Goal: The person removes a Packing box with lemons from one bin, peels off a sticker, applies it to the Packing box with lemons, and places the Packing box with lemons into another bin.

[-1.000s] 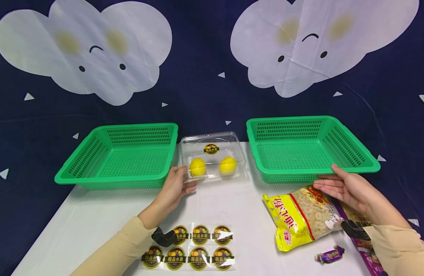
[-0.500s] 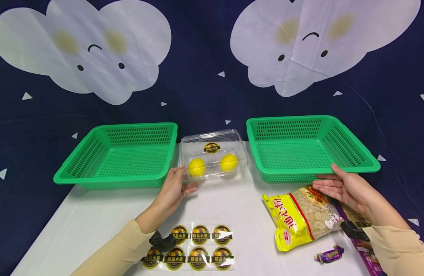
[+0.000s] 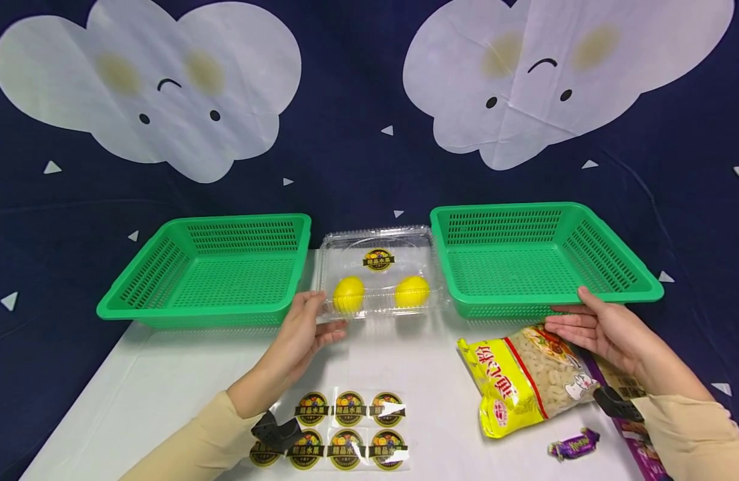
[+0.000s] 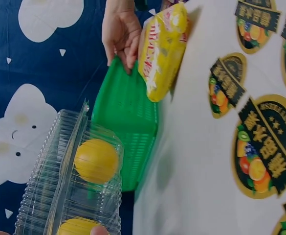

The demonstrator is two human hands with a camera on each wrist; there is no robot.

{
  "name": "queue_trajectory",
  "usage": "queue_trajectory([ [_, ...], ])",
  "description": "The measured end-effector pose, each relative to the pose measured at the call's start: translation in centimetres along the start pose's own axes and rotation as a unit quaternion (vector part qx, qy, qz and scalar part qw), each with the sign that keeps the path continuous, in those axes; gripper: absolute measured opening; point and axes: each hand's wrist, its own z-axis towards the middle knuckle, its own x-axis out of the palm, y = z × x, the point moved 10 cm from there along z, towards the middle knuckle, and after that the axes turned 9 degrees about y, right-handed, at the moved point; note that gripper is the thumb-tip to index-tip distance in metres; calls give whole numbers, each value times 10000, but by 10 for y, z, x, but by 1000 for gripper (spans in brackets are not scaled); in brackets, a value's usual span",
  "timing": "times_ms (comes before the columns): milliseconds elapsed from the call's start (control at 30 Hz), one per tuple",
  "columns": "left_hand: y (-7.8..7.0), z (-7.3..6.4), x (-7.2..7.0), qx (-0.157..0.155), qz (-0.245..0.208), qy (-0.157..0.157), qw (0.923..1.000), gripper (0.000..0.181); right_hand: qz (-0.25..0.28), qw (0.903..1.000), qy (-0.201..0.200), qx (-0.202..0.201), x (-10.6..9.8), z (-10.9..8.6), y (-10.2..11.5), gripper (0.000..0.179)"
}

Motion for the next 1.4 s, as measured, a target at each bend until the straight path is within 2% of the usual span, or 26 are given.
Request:
queue_trajectory([
  [167, -14, -1, 4, 23, 6, 152, 9999, 41, 22, 10000, 20, -18, 0, 0, 0, 78],
  [367, -31, 6, 7, 1, 55, 264, 9996, 45, 30, 9999, 144, -21, 2, 0, -1, 79],
  [633, -59, 26, 15, -18, 111, 394, 9992, 45, 9, 9998, 184, -58, 4, 1, -1, 80],
  [733, -67, 34, 22, -84, 133, 535, 9984, 46, -3, 9998, 161, -70, 3, 2, -1, 80],
  [1067, -89, 60, 55, -347, 260, 895, 9950, 56, -79, 9999, 57, -85, 3, 3, 0, 79],
  [1267, -100, 77, 83, -316, 476, 1232, 9907, 48, -44, 9999, 53, -84, 3, 3, 0, 79],
  [1400, -102, 87, 104, -381, 642, 1320, 9884, 47, -20, 9999, 100, -86, 3, 2, 0, 80],
])
